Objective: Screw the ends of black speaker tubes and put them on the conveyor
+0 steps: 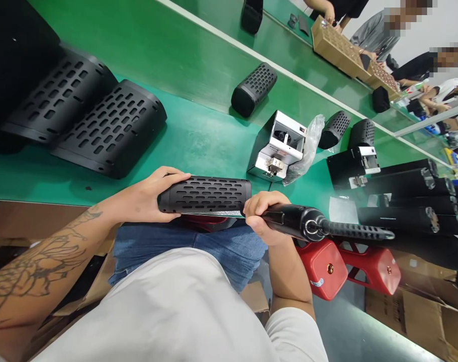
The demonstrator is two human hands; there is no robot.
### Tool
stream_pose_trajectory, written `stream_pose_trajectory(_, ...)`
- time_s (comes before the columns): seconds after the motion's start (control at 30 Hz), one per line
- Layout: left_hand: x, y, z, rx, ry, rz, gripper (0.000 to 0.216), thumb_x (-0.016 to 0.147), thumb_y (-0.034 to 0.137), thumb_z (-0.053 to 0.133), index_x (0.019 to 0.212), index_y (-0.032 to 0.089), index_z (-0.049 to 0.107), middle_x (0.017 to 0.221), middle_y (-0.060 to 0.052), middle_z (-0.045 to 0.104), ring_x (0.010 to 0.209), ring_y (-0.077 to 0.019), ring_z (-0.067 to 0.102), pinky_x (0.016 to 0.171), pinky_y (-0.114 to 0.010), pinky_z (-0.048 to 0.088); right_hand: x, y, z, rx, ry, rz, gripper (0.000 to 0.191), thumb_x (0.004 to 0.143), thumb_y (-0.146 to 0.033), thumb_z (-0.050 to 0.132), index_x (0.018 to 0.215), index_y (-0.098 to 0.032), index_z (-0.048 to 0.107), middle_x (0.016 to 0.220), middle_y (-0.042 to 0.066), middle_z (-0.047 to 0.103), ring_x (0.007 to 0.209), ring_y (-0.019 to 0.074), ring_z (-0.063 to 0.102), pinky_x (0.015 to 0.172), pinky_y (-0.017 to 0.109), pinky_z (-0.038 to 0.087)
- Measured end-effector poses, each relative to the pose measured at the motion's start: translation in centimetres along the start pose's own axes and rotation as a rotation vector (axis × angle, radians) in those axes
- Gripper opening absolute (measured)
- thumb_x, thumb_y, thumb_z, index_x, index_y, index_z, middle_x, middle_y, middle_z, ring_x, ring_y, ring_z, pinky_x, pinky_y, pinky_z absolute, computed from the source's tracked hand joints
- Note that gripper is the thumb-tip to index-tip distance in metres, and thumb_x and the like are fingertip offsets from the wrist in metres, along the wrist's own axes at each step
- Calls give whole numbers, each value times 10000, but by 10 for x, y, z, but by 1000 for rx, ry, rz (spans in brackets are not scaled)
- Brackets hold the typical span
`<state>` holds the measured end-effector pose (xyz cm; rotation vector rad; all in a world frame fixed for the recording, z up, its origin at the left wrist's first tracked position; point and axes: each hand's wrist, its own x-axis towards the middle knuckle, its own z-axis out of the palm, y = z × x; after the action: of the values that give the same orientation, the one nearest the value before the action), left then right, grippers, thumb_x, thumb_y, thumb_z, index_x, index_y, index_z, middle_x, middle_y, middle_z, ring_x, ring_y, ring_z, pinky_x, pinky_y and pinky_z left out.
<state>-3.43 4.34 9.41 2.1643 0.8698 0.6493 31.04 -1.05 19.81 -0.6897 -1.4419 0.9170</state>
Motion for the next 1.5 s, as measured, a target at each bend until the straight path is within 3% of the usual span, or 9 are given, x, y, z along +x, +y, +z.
stream_pose_trajectory(0.2,-7,-8,9,26,84,20,1094,933,470,924,1864,272,384,1721,-180,592,1574,-420,656,1337,-547,601,8,-13,-12,-35,59,-10,295,980,-419,947,929,-287,687,606,-113,632,407,103,574,523,272,608)
stream_pose_trajectory(0.37,-12,-12,22,6,137,37,1054,958,435,916,1848,296,368,1780,-187,542,1641,-431,601,1376,-592,565,64,10,-62,-212,512,-257,369,953,-542,966,954,-290,697,608,-120,604,406,118,536,480,293,561)
stream_pose_trajectory(0.43,-12,-13,29,4,168,15,1095,943,420,924,1860,308,337,1800,-191,515,1668,-447,576,1392,-623,545,84,29,-78,-300,620,-277,433,935,-589,969,909,-288,658,598,-110,602,427,144,569,483,319,553)
stream_pose_trajectory(0.57,-16,-17,42,-5,220,-23,1223,885,387,966,1890,335,270,1837,-201,455,1724,-480,512,1409,-676,513,93,60,-91,-412,578,-184,513,929,-671,945,867,-289,607,580,-108,601,427,157,592,488,341,554)
stream_pose_trajectory(0.7,-18,-20,48,-54,222,-68,1313,871,369,991,1907,350,185,1834,-210,459,1716,-468,533,1392,-669,531,81,63,-91,-428,539,-144,519,942,-677,934,870,-281,607,596,-106,616,455,146,613,525,341,586)
stream_pose_trajectory(0.9,-16,-18,48,-52,209,-29,1293,900,378,969,1913,331,169,1834,-224,455,1740,-479,500,1418,-714,479,59,8,-53,-207,506,-185,410,936,-553,984,931,-280,679,621,-113,635,438,126,588,519,313,607)
stream_pose_trajectory(1.07,-13,-19,49,-58,223,-1,1353,857,360,995,1916,321,154,1819,-217,478,1728,-467,508,1433,-698,464,27,-32,-2,-79,213,-102,461,933,-745,927,933,-336,714,573,-103,612,343,146,509,440,354,594)
stream_pose_trajectory(1.2,-12,-18,48,-67,221,-4,1290,872,397,984,1904,305,215,1822,-215,488,1716,-460,520,1436,-677,463,16,-22,25,-56,77,-66,518,935,-841,867,969,-346,720,558,-104,611,342,145,526,447,351,604)
stream_pose_trajectory(1.5,-11,-18,52,-80,238,34,1228,908,394,950,1898,294,231,1797,-226,498,1691,-456,551,1400,-651,517,19,-1,59,21,71,13,494,910,-651,984,854,-285,658,576,-92,665,392,127,615,510,295,648)
